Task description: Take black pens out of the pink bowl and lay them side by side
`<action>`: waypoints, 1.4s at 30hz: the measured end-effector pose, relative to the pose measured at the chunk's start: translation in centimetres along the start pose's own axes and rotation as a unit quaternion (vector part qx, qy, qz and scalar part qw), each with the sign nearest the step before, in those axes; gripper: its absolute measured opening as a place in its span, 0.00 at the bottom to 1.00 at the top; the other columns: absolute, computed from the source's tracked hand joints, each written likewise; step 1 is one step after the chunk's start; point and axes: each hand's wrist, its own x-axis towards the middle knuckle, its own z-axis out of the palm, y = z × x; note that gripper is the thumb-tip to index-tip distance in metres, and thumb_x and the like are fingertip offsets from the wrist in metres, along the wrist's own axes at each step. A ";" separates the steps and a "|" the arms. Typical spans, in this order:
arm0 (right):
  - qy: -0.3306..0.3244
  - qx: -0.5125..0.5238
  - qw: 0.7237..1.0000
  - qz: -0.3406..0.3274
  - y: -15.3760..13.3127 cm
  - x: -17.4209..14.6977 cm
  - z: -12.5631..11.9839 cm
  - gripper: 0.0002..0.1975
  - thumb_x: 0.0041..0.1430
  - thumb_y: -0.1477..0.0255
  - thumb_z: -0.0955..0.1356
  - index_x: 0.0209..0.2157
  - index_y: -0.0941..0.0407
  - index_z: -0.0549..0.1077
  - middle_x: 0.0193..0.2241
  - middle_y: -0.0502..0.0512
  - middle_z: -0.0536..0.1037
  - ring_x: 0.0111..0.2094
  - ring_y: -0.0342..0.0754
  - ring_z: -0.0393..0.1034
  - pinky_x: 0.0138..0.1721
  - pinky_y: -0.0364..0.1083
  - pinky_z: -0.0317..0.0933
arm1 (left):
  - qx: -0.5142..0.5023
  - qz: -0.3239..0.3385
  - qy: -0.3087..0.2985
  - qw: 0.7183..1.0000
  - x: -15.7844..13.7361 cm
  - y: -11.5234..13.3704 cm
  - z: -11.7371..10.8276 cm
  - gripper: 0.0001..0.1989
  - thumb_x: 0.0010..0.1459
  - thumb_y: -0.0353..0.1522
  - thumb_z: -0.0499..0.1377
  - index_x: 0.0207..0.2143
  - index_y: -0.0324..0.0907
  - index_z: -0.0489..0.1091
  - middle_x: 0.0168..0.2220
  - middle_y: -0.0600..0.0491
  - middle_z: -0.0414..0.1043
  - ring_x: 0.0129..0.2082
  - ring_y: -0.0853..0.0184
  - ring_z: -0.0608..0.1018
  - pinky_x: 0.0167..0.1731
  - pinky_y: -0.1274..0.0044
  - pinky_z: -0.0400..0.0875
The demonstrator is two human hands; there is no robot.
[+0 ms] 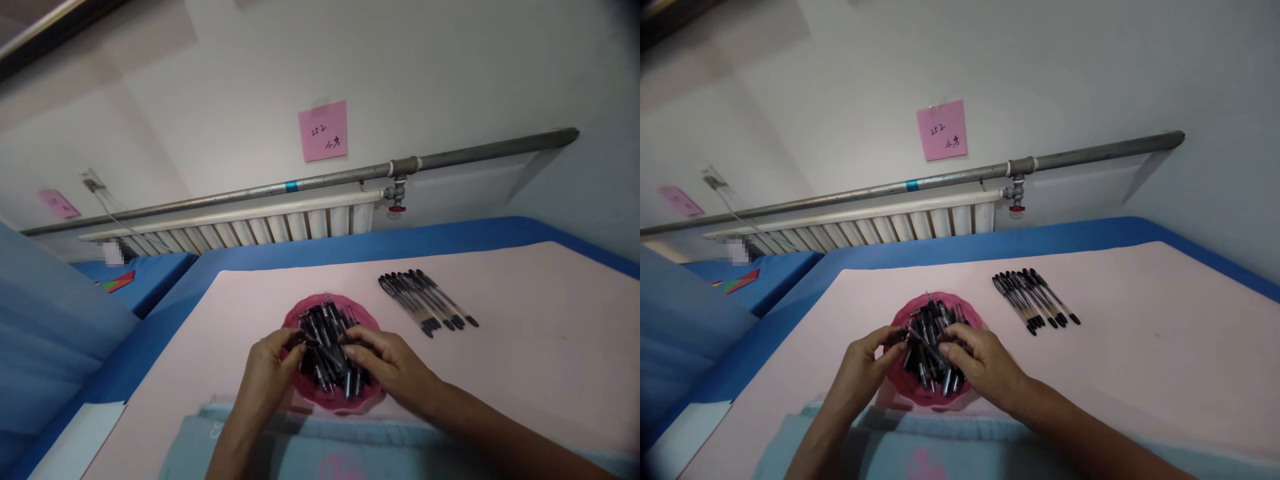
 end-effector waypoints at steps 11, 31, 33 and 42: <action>-0.065 -0.082 0.992 -0.072 0.4 -0.2 0.0 0.08 0.57 0.69 0.64 0.34 0.55 0.74 0.27 0.51 0.75 0.28 0.46 0.69 0.29 0.43 0.61 | -0.482 -0.132 0.062 0.864 0.0 1.0 0.5 0.11 0.38 0.31 0.68 0.26 0.38 0.72 0.26 0.54 0.74 0.27 0.72 0.75 0.34 0.79 0.69; -0.055 -0.126 0.989 -0.062 0.4 -0.1 0.5 0.07 0.54 0.74 0.65 0.35 0.54 0.74 0.29 0.50 0.76 0.30 0.45 0.69 0.31 0.43 0.60 | -0.453 -0.109 0.057 0.883 0.0 0.8 1.7 0.07 0.42 0.30 0.67 0.27 0.38 0.74 0.28 0.55 0.74 0.29 0.73 0.75 0.35 0.80 0.69; -0.045 -0.116 0.991 -0.051 0.5 -0.1 0.7 0.07 0.53 0.74 0.66 0.35 0.54 0.73 0.28 0.50 0.76 0.28 0.45 0.69 0.29 0.43 0.60 | -0.436 -0.108 0.063 0.891 0.1 0.6 1.7 0.07 0.43 0.31 0.67 0.27 0.38 0.74 0.27 0.55 0.74 0.29 0.73 0.74 0.34 0.81 0.68; -0.018 -0.103 0.994 -0.032 0.7 -0.5 1.0 0.05 0.53 0.73 0.66 0.34 0.54 0.72 0.27 0.50 0.75 0.27 0.44 0.68 0.28 0.42 0.60 | -0.415 -0.128 0.057 0.899 0.3 0.3 1.6 0.10 0.41 0.32 0.67 0.25 0.36 0.72 0.25 0.54 0.73 0.25 0.74 0.74 0.29 0.82 0.69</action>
